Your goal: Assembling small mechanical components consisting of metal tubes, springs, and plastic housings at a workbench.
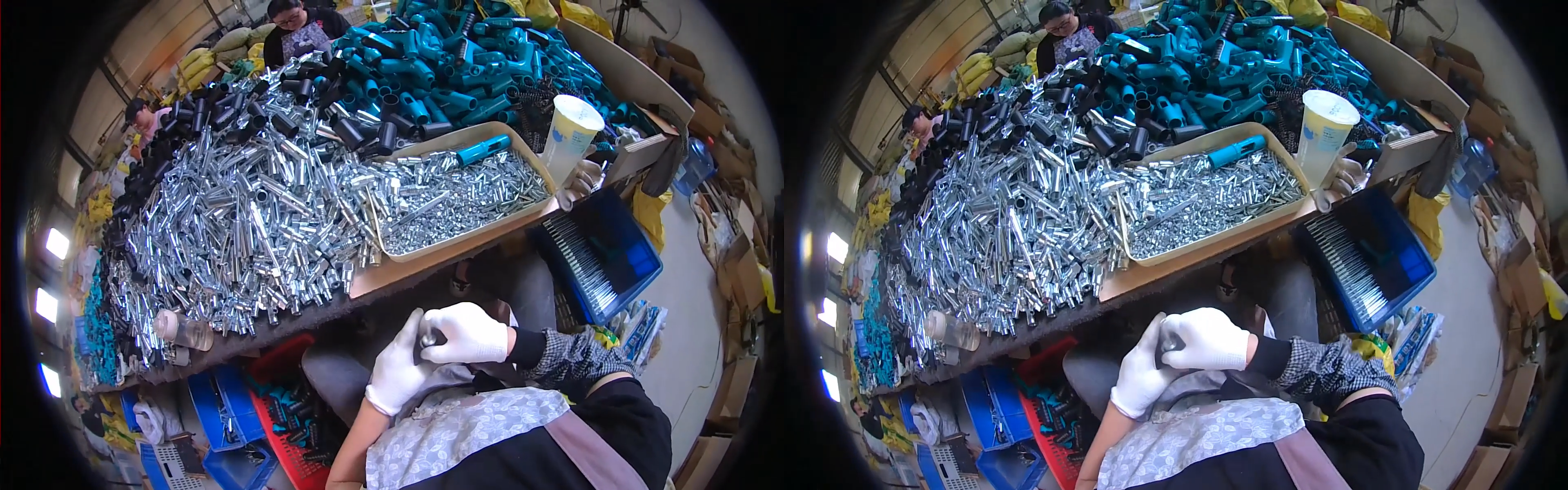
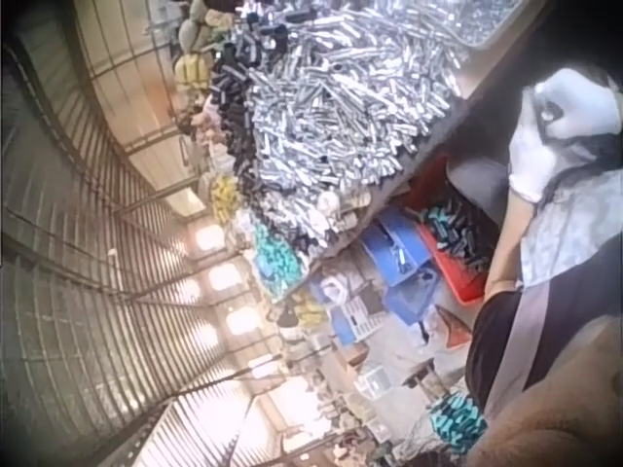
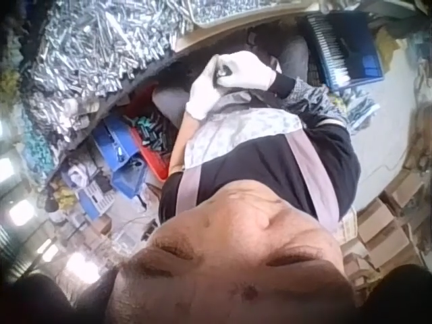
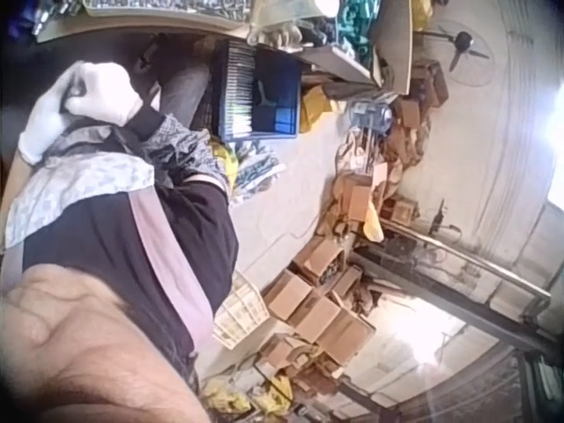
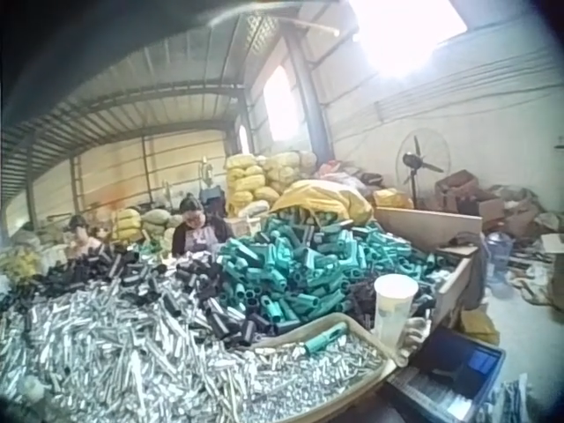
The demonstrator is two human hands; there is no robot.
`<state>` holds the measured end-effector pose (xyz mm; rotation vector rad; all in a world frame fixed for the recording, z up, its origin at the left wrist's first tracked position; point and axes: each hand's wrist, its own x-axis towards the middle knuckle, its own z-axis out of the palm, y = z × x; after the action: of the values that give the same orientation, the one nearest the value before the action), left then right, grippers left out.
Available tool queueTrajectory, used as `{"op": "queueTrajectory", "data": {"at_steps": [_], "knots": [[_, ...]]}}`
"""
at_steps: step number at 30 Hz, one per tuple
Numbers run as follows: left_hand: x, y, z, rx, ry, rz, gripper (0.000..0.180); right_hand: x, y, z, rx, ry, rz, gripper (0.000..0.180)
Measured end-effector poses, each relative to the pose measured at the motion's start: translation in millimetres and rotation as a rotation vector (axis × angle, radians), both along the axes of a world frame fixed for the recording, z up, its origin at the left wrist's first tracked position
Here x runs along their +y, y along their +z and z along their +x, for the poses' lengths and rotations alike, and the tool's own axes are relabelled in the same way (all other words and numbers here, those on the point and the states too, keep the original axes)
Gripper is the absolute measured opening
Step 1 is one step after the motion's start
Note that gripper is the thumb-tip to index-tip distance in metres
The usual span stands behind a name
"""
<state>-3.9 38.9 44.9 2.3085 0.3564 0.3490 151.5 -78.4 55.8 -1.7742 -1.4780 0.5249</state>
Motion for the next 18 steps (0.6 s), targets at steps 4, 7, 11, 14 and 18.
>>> {"op": "queueTrajectory", "data": {"at_steps": [4, 7, 11, 14, 18], "knots": [[2, -6, 3, -0.210, 0.048, -0.121, 0.084, 20, 42, 68, -0.296, 0.265, 0.394, 0.018], [6, -5, 0, -0.233, 0.048, -0.109, 0.080, 63, 55, 143, -0.692, -0.423, 0.206, 0.020], [5, -1, -3, -0.233, 0.107, -0.197, 0.076, 99, 42, 200, -0.778, -0.561, -0.171, 0.030], [7, 1, -7, -0.260, 0.205, -0.266, 0.071, 87, 44, 198, -0.789, -0.638, -0.028, 0.022], [16, 5, -14, -0.419, 0.355, -0.510, 0.064, 24, 52, 142, -0.569, -0.481, 0.458, 0.021]]}}
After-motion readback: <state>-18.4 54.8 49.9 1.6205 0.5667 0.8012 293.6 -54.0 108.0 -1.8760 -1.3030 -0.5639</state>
